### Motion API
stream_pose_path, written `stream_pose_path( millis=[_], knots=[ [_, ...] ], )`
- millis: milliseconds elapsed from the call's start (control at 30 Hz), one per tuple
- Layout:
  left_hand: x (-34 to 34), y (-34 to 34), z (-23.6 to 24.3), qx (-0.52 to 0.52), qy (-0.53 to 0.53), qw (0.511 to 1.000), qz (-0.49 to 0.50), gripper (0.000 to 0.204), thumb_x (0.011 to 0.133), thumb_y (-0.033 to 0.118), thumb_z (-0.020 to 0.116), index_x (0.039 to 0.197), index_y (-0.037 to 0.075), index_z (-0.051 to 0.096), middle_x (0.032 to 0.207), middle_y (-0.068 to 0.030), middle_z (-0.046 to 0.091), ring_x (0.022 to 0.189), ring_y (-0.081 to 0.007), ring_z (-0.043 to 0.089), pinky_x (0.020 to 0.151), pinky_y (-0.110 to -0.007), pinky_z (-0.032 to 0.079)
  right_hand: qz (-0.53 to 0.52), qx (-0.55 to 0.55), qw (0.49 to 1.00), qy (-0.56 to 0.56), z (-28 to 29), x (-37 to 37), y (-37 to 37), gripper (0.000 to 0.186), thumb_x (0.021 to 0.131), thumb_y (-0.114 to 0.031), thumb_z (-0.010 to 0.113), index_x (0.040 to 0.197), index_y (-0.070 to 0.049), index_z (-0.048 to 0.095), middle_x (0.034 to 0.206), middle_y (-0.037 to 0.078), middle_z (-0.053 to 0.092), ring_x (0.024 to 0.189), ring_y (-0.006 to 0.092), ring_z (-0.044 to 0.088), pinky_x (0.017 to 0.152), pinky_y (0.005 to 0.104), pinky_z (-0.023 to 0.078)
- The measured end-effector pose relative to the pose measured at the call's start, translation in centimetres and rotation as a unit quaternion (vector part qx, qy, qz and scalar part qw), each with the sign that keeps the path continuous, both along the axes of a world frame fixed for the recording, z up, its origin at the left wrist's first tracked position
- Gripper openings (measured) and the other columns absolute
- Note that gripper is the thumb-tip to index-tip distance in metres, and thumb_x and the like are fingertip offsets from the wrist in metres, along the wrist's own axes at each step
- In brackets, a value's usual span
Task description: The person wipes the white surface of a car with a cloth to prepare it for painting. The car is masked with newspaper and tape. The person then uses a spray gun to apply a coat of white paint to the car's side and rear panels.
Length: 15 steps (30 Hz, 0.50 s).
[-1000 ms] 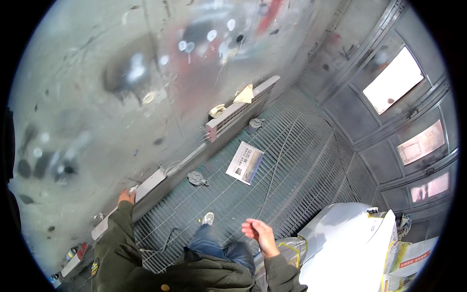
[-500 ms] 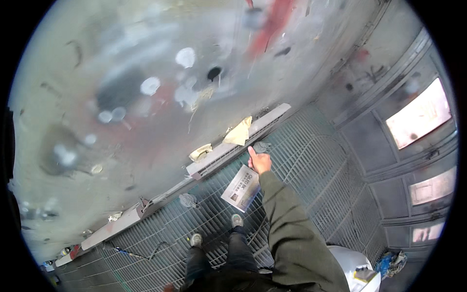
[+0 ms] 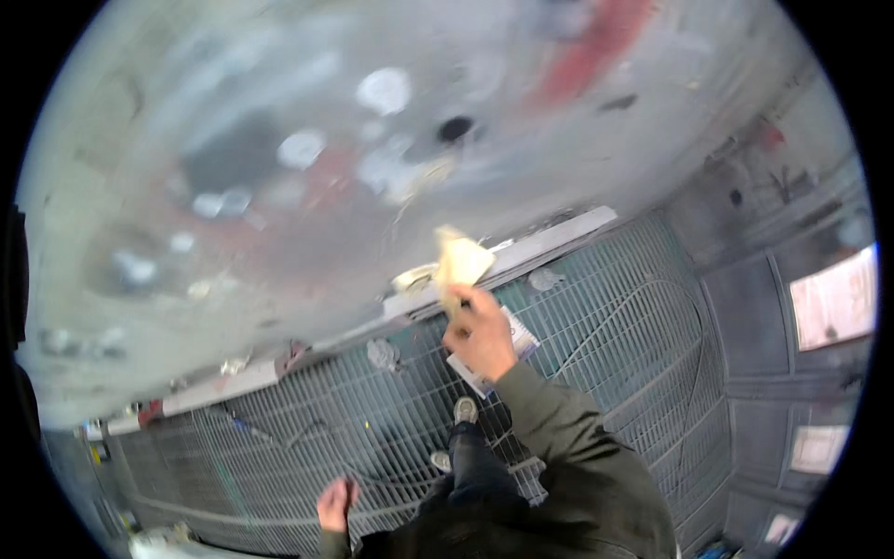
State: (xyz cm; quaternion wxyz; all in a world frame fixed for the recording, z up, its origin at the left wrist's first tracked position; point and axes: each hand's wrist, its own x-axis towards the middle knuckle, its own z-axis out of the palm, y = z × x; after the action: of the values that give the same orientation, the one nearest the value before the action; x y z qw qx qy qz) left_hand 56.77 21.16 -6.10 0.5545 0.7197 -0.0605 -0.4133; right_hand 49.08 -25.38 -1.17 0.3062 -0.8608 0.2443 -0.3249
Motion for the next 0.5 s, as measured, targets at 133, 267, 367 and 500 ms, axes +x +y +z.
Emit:
stream_pose_path(
  millis=[133, 267, 367, 500],
  knots=[
    [1.6, -11.7, 7.1, -0.301, 0.265, 0.916, -0.008, 0.091, 0.095, 0.061, 0.047, 0.153, -0.002, 0.016, 0.157, -0.0250, 0.022, 0.145, -0.0377, 0.023, 0.120, -0.047, 0.020, 0.250, -0.085, 0.964, 0.042, 3.1, 0.1, 12.8, 0.015, 0.066, -0.011, 0.073, 0.074, -0.003, 0.062, 0.125, 0.013, 0.060, 0.112, 0.0349, 0.056, 0.096, 0.0471, 0.047],
    [-0.3, -11.3, 3.8, -0.224, 0.323, 0.911, 0.123, 0.047, 0.101, 0.032, 0.051, 0.134, 0.000, 0.047, 0.130, -0.0153, 0.056, 0.118, -0.0250, 0.056, 0.099, -0.040, 0.046, 0.359, -0.076, 0.926, 0.090, 2.7, -2.1, 21.5, 0.021, 0.070, -0.017, 0.074, 0.085, -0.004, 0.067, 0.121, 0.011, 0.061, 0.114, 0.0318, 0.056, 0.099, 0.0464, 0.044],
    [-1.3, -9.0, 3.5, -0.194, 0.329, 0.897, 0.221, 0.027, 0.100, 0.020, 0.057, 0.118, 0.000, 0.059, 0.109, -0.0100, 0.067, 0.095, -0.0200, 0.067, 0.079, -0.033, 0.056, 0.373, 0.025, 0.925, 0.068, 3.6, -4.1, 23.2, 0.025, 0.071, -0.018, 0.078, 0.089, -0.005, 0.068, 0.118, 0.010, 0.062, 0.111, 0.0298, 0.058, 0.098, 0.0445, 0.046],
    [-3.6, -5.6, 3.0, -0.160, 0.256, 0.934, 0.191, 0.028, 0.099, 0.018, 0.059, 0.116, -0.003, 0.061, 0.107, -0.0090, 0.068, 0.093, -0.0168, 0.066, 0.080, -0.033, 0.055, 0.173, 0.318, 0.919, 0.155, 0.7, -8.0, 24.4, 0.059, 0.073, -0.017, 0.084, 0.123, -0.003, 0.057, 0.127, 0.015, 0.057, 0.112, 0.0270, 0.058, 0.095, 0.0378, 0.048]
  ],
)
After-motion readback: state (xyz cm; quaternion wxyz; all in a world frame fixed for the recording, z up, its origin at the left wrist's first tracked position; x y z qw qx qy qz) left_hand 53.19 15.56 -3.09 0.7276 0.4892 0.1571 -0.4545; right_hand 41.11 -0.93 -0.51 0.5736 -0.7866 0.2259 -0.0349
